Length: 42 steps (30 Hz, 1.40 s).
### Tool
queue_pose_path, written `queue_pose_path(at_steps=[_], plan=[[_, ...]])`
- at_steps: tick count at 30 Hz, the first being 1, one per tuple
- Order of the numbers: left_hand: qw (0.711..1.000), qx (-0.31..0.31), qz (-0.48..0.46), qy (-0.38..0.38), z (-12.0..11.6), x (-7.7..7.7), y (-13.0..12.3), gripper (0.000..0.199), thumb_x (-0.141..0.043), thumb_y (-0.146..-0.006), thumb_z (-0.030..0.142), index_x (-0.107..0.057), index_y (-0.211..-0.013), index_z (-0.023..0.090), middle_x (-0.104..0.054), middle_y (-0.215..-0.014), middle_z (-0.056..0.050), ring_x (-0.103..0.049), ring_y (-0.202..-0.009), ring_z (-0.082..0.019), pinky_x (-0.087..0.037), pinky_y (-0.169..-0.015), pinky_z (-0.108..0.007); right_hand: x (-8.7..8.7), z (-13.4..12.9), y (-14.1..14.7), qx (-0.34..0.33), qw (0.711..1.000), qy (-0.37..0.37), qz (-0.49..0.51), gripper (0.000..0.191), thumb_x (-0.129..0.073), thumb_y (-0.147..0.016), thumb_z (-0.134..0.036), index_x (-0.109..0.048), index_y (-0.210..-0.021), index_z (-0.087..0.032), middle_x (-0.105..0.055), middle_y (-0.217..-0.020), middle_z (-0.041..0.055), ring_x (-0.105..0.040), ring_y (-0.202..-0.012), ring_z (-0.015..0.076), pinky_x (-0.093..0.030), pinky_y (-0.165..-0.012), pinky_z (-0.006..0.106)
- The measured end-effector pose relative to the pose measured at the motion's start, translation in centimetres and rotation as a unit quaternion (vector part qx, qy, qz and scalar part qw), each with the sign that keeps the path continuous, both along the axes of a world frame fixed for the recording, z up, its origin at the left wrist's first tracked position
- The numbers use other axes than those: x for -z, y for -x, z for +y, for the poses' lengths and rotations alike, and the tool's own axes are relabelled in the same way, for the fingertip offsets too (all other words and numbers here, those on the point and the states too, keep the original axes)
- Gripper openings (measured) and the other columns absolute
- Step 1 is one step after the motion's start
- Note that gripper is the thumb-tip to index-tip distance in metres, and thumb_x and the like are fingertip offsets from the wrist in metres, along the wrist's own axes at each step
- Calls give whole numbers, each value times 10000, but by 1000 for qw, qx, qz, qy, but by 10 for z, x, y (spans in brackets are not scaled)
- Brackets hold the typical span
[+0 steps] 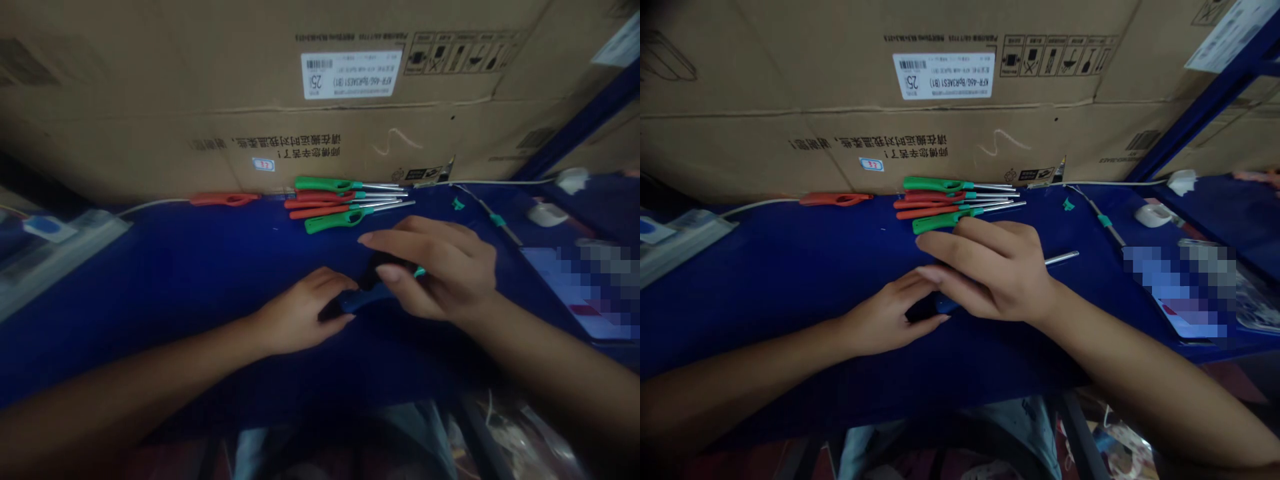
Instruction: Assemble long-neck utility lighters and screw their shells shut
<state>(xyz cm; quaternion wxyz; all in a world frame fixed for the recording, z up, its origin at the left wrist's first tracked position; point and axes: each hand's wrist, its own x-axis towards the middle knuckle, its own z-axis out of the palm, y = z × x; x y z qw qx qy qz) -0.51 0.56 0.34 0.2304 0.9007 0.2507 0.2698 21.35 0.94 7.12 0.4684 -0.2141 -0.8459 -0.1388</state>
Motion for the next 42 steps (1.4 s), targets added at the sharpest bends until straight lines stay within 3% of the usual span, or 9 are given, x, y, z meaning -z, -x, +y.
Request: queue_pose_path(at_steps=[5,9,11,16,21,26,31,36,42], plan=[[1000,-7,8,-10,-1,1,0,313,-638,-921,251,-581,-1219,173,-661,-1146,-103,-618,-1130,-243,-525,-1030,-431,-3,0,4,-84,985,147,-8,387,-407,-980,-153,-548,-1340,-167,-697,-1184,91,-689,-985,191,-598,-766,316],[999,-15,-2,-28,-2,2,0,285,-658,-908,237,-584,-1173,164,-663,-1111,-90,-640,-1069,-216,-559,-973,-379,-3,0,3,-56,996,63,20,314,-670,-908,-267,-645,-1210,-188,-734,-924,43,-706,-811,179,-593,-696,279],[999,-13,-9,-30,-2,1,-1,273,-659,-906,227,-587,-1160,160,-667,-1099,-89,-644,-1055,-210,-563,-961,-370,-3,-1,3,-57,997,43,4,319,-653,-924,-282,-640,-1226,-181,-736,-959,57,-712,-847,187,-596,-710,281],[1000,-15,-7,-25,-2,0,-1,274,-662,-898,222,-593,-1157,164,-674,-1095,-90,-637,-1077,-224,-544,-992,-399,-6,-3,5,-135,977,164,6,335,-462,-989,-150,-584,-1301,-132,-720,-1140,100,-697,-1006,186,-598,-845,319],[1000,-12,-16,-11,-2,0,-1,260,-677,-888,221,-597,-1130,176,-669,-1095,-75,-638,-1050,-207,-560,-957,-374,-3,0,3,-75,996,43,10,308,-667,-918,-275,-648,-1208,-175,-744,-962,65,-711,-820,183,-600,-709,286],[1000,-11,-8,-1,-1,0,-1,279,-671,-890,228,-606,-1153,161,-666,-1118,-103,-633,-1091,-234,-539,-999,-413,-5,-2,5,-122,976,180,4,368,-406,-1028,-218,-557,-1359,-163,-718,-1157,96,-700,-1004,184,-584,-877,334],[1000,-10,-19,-9,-1,0,-1,278,-691,-877,212,-605,-1135,154,-671,-1106,-91,-640,-1062,-210,-550,-971,-359,-4,-2,2,-33,997,67,13,249,-674,-919,-298,-670,-1150,-205,-732,-884,35,-700,-780,161,-584,-740,261],[1000,-7,-15,1,-1,-1,-2,266,-677,-888,213,-613,-1142,166,-669,-1089,-83,-634,-1066,-207,-535,-1000,-380,-5,2,2,-134,962,237,-8,378,-418,-1017,-186,-503,-1384,-151,-679,-1226,114,-683,-1052,179,-590,-850,307],[1000,-8,-25,-3,-1,0,-1,260,-677,-884,225,-605,-1128,172,-671,-1083,-78,-641,-1044,-211,-558,-955,-384,-5,1,2,-88,992,93,-11,300,-647,-941,-292,-647,-1197,-137,-741,-991,76,-703,-863,160,-580,-755,256]])
